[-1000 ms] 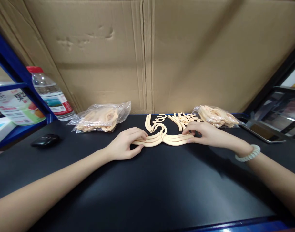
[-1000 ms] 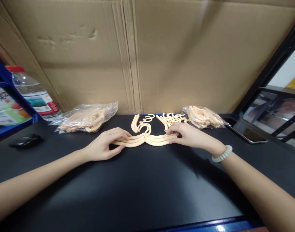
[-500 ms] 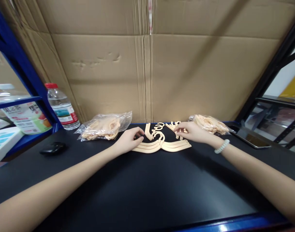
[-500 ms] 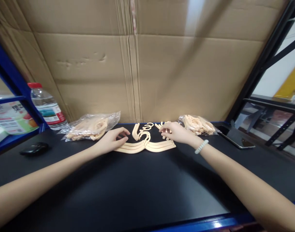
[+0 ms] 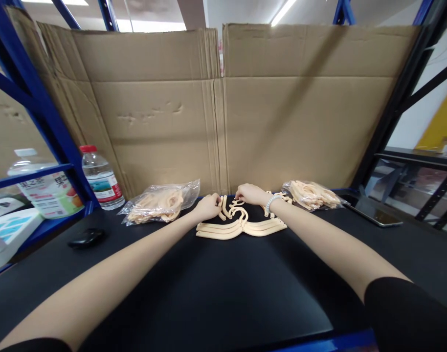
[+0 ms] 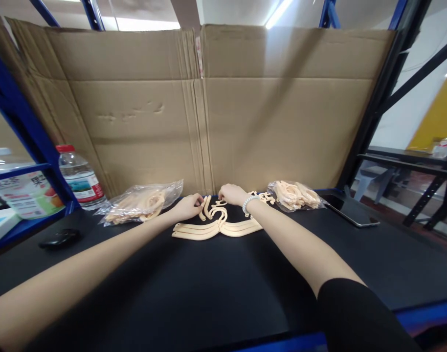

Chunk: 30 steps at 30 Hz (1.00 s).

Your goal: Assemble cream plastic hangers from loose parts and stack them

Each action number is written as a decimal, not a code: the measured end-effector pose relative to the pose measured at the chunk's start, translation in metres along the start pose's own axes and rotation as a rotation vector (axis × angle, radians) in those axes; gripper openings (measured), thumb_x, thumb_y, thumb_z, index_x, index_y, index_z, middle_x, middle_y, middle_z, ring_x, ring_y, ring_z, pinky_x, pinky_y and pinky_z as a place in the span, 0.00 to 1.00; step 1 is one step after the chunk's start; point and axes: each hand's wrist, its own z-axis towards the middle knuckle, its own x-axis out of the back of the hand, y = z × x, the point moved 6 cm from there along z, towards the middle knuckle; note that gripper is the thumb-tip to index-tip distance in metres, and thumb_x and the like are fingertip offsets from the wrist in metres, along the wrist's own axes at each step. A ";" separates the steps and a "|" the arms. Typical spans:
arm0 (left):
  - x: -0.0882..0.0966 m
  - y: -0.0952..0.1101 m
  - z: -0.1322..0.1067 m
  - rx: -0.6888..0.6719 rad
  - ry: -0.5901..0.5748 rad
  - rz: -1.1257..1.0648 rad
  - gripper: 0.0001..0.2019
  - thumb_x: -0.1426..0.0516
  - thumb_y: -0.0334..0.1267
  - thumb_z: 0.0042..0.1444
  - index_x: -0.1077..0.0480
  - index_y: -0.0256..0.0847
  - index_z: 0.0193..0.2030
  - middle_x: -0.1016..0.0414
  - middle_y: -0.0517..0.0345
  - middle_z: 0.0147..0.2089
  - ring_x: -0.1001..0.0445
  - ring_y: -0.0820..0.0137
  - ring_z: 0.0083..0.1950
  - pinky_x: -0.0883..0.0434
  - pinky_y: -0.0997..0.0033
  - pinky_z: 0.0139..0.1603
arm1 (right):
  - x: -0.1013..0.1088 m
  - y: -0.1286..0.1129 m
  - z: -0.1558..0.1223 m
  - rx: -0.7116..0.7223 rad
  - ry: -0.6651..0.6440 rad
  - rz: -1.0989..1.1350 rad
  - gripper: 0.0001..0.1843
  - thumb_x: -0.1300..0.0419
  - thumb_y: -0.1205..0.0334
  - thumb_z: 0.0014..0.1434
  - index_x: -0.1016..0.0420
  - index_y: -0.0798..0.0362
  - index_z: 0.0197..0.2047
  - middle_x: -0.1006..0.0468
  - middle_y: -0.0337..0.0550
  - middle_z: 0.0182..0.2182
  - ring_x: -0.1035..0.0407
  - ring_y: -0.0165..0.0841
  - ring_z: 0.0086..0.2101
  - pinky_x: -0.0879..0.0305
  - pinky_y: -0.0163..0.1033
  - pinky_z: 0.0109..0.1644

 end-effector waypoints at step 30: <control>-0.010 0.043 -0.131 -0.149 0.007 -1.228 0.14 0.40 0.46 0.56 0.37 0.39 0.39 0.24 0.54 0.37 0.24 0.69 0.34 0.23 0.64 0.38 | 0.015 -0.062 -0.136 -0.107 0.427 1.437 0.14 0.39 0.52 0.60 0.24 0.55 0.41 0.21 0.48 0.36 0.26 0.31 0.27 0.33 0.32 0.23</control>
